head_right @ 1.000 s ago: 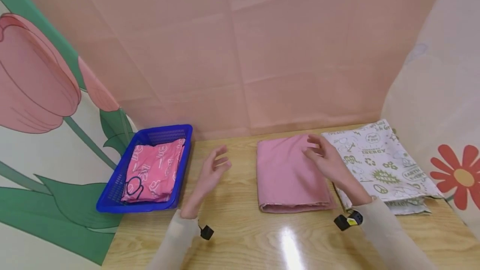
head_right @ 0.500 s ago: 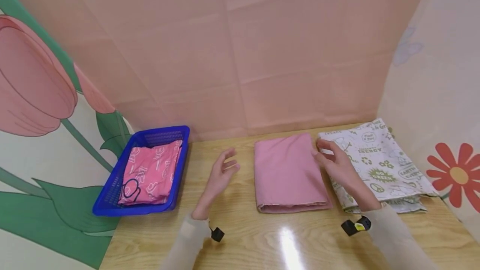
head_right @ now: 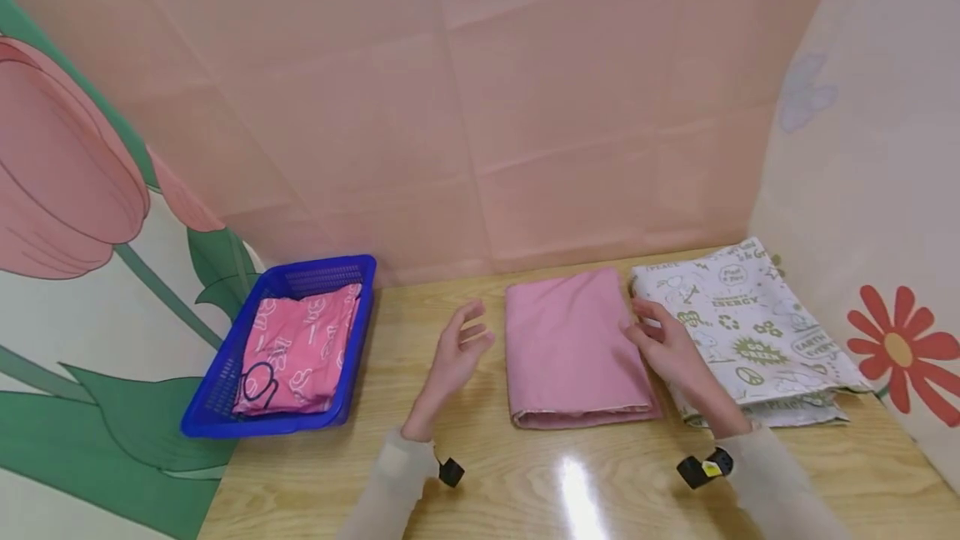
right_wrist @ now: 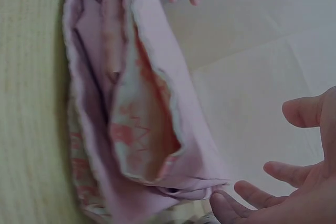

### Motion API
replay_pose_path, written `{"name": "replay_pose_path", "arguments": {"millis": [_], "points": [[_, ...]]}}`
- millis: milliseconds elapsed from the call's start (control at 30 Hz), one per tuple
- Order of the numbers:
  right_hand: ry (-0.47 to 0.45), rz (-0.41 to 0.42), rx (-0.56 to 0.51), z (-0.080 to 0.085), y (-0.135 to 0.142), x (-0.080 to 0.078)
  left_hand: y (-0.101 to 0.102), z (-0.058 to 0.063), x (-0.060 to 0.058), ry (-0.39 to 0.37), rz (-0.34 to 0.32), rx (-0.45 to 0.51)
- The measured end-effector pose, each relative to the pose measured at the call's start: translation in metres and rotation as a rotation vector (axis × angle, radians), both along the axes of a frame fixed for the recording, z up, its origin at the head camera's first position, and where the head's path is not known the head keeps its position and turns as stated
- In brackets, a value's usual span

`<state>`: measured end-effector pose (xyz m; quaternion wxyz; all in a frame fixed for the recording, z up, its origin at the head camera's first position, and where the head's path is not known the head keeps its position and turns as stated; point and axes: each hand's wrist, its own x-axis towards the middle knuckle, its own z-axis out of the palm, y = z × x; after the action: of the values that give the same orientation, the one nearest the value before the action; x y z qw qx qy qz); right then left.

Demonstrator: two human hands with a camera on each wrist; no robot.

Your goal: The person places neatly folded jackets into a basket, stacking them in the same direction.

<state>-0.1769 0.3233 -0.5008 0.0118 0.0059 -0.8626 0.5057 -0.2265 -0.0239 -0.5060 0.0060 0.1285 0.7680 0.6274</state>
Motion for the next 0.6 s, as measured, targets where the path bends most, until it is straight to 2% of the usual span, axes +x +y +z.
{"name": "replay_pose_path", "arguments": {"millis": [300,600], "points": [[-0.039,-0.002,-0.045,-0.015,-0.008,0.0,0.016,-0.021,-0.003,-0.073,-0.031,0.038],[-0.055,-0.007,-0.026,-0.027,-0.014,-0.001,0.029,-0.034,0.003,-0.171,0.012,0.003]]}}
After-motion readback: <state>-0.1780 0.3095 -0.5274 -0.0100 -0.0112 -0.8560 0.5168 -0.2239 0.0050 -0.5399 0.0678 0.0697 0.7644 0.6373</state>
